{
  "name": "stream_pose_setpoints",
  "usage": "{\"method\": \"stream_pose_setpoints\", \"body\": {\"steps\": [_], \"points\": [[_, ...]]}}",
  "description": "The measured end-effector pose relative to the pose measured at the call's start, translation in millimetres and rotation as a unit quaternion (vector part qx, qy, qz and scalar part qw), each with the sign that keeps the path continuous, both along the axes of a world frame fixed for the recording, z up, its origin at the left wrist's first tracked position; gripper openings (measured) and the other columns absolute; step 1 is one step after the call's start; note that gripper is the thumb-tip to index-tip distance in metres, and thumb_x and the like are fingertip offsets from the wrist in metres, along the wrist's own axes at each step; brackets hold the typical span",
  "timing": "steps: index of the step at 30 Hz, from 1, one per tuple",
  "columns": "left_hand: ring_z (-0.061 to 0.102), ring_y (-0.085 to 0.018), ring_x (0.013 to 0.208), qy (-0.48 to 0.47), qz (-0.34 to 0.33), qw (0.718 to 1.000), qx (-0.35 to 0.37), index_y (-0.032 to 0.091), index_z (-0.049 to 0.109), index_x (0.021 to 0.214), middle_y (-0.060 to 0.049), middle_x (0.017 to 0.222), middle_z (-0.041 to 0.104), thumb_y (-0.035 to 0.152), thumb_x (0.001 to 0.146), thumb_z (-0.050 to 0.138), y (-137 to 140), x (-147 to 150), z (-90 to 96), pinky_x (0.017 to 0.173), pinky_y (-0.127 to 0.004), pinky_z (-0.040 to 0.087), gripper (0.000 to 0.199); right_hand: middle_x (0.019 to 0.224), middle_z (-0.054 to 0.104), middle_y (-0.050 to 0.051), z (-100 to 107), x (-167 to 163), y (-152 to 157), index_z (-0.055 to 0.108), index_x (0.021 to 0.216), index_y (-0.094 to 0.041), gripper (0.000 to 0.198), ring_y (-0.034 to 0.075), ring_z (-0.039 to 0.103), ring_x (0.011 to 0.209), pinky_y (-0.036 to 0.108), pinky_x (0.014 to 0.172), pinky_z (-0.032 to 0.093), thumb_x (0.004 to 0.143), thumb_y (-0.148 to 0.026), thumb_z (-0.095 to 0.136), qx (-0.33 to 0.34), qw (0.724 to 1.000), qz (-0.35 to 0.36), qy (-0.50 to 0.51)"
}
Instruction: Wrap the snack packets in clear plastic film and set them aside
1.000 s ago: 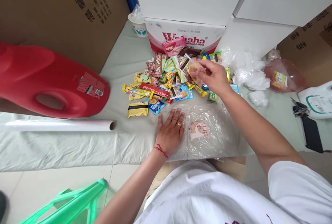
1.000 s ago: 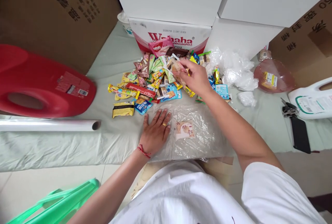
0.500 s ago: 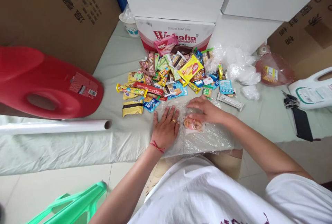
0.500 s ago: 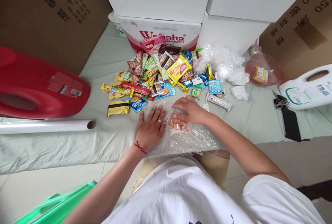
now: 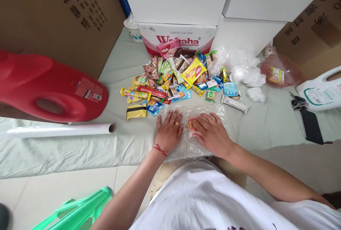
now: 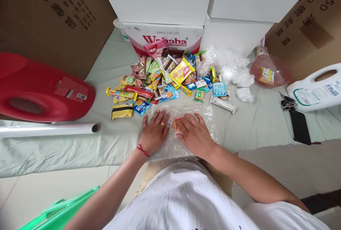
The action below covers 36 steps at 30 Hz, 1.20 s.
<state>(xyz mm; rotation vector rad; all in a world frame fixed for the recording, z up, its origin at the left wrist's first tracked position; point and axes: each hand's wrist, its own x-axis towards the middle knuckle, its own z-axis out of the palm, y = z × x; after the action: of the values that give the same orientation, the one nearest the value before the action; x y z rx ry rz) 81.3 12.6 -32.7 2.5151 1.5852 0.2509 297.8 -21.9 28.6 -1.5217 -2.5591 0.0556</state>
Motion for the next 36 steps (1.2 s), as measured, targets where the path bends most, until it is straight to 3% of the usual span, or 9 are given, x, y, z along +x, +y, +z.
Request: {"method": "stream_pose_setpoints", "body": {"steps": [4,8,13,18,20,25,30,33,36], "points": [[0.037,-0.032,0.155,-0.005,0.005,1.0,0.007,0.027,0.047,0.157,-0.008,0.165,0.042,0.036,0.106,0.035,0,0,-0.7,0.127,-0.068,0.015,0.053,0.143,0.059,0.02,-16,11,19,0.055,0.15,-0.017,0.057,0.036,0.05,0.129,0.05,0.108,0.039,0.102,-0.047,0.057,-0.104,0.994,-0.039,0.018],[0.036,-0.031,0.155,-0.008,0.002,1.0,0.007,0.026,0.047,0.157,-0.008,0.165,0.042,0.037,0.106,0.034,0,0,-2.0,0.126,-0.069,0.017,0.053,0.116,0.071,0.014,-19,30,43,0.065,0.14,-0.021,0.043,0.028,0.061,0.108,0.044,0.099,0.045,0.103,-0.04,0.057,-0.165,0.976,0.001,0.14],[0.036,-0.031,0.155,-0.009,0.001,1.0,0.0,0.022,0.046,0.157,-0.009,0.166,0.041,0.037,0.107,0.033,0,0,-1.3,0.126,-0.07,0.017,0.054,0.103,0.071,0.01,-6,41,41,0.074,0.122,-0.025,0.028,0.026,0.06,0.11,0.045,0.097,0.049,0.104,-0.033,0.055,-0.055,0.953,0.078,0.287],[0.036,-0.031,0.156,-0.005,0.003,1.0,0.003,0.023,0.046,0.157,-0.009,0.166,0.041,0.037,0.107,0.033,0,0,-1.4,0.126,-0.07,0.015,0.054,0.107,0.072,0.007,-16,29,14,0.07,0.122,-0.027,0.023,0.024,0.061,0.113,0.045,0.099,0.052,0.104,-0.026,0.056,0.016,0.934,0.188,0.303],[0.035,-0.031,0.156,-0.004,0.002,1.0,0.002,0.024,0.046,0.157,-0.009,0.166,0.041,0.037,0.106,0.033,0,0,-1.9,0.127,-0.068,0.015,0.054,0.11,0.071,0.008,-20,28,8,0.068,0.122,-0.026,0.022,0.024,0.062,0.111,0.044,0.098,0.052,0.103,-0.028,0.058,0.023,0.941,0.138,0.309],[0.034,-0.03,0.156,0.004,0.003,1.0,-0.005,0.023,0.047,0.156,-0.009,0.166,0.041,0.038,0.106,0.033,0,-1,-1.8,0.127,-0.068,0.015,0.054,0.114,0.067,0.014,-12,41,8,0.068,0.12,-0.019,0.03,0.03,0.057,0.111,0.046,0.097,0.049,0.104,-0.037,0.051,0.011,0.958,-0.167,0.232],[0.035,-0.03,0.156,0.002,0.005,1.0,-0.008,0.024,0.049,0.155,-0.009,0.165,0.043,0.038,0.106,0.033,0,0,-0.6,0.127,-0.067,0.016,0.053,0.122,0.065,0.017,-18,37,-4,0.062,0.135,-0.015,0.048,0.035,0.054,0.111,0.045,0.089,0.047,0.099,-0.046,0.059,-0.135,0.974,-0.174,0.044],[0.035,-0.03,0.156,0.002,0.006,1.0,-0.01,0.024,0.049,0.155,-0.009,0.166,0.042,0.038,0.106,0.033,0,0,-0.2,0.128,-0.067,0.015,0.053,0.125,0.064,0.017,-26,36,-7,0.062,0.136,-0.014,0.044,0.034,0.053,0.113,0.045,0.093,0.046,0.099,-0.039,0.058,-0.13,0.974,-0.17,0.074],[0.035,-0.03,0.156,0.002,0.005,1.0,-0.011,0.023,0.048,0.155,-0.009,0.166,0.042,0.038,0.106,0.034,0,0,0.0,0.128,-0.067,0.015,0.054,0.105,0.069,0.012,-22,45,1,0.071,0.118,-0.018,0.031,0.029,0.057,0.103,0.042,0.093,0.047,0.103,-0.035,0.049,-0.128,0.963,-0.155,0.182]]}}
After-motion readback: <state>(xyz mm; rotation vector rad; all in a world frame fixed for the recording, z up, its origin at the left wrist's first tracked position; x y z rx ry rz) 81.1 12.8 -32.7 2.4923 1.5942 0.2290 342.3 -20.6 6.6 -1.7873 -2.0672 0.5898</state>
